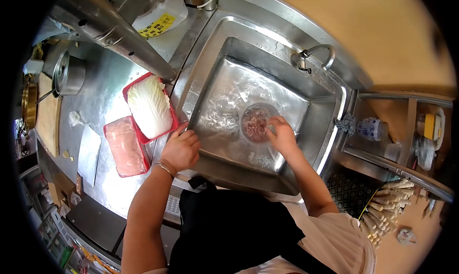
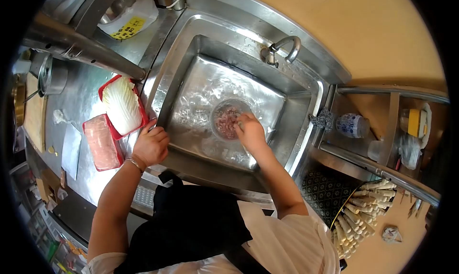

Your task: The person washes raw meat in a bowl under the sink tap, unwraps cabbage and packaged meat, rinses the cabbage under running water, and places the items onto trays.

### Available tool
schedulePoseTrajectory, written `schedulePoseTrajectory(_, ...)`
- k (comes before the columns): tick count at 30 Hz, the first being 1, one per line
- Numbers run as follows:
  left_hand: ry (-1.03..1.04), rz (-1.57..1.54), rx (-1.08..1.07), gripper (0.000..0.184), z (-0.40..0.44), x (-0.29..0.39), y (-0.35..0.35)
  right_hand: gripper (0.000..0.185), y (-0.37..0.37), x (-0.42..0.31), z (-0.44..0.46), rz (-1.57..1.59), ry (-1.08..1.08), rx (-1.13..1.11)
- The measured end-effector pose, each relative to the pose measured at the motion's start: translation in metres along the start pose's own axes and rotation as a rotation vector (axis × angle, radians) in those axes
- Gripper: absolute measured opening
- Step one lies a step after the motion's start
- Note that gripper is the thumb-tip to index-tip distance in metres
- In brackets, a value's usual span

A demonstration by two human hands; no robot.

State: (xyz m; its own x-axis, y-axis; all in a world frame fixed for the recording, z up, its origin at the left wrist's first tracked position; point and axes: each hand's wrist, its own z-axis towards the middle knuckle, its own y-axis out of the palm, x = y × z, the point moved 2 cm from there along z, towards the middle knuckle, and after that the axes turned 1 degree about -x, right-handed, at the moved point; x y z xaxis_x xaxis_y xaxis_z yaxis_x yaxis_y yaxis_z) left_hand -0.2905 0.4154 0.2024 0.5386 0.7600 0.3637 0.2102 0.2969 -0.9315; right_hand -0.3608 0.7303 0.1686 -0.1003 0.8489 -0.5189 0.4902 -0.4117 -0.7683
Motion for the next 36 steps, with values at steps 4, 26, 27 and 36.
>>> schedulePoseTrajectory(4, 0.002, 0.008, -0.006, 0.013, -0.001, -0.001, 0.002, 0.055, 0.017, -0.008, 0.012, 0.016, -0.048, 0.115)
schedulePoseTrajectory(26, -0.003, 0.013, -0.021, 0.013, 0.001, 0.0, -0.001, 0.015, 0.069, 0.039, 0.051, 0.854, 0.139, -0.043)
schedulePoseTrajectory(27, -0.001, 0.02, -0.016, 0.013, 0.001, 0.0, -0.001, 0.014, 0.058, 0.035, 0.045, 0.897, 0.267, -0.134)
schedulePoseTrajectory(36, 0.002, 0.03, -0.025, 0.013, 0.001, 0.0, 0.0, 0.048, 0.041, 0.026, 0.036, 0.18, -0.026, -0.095)
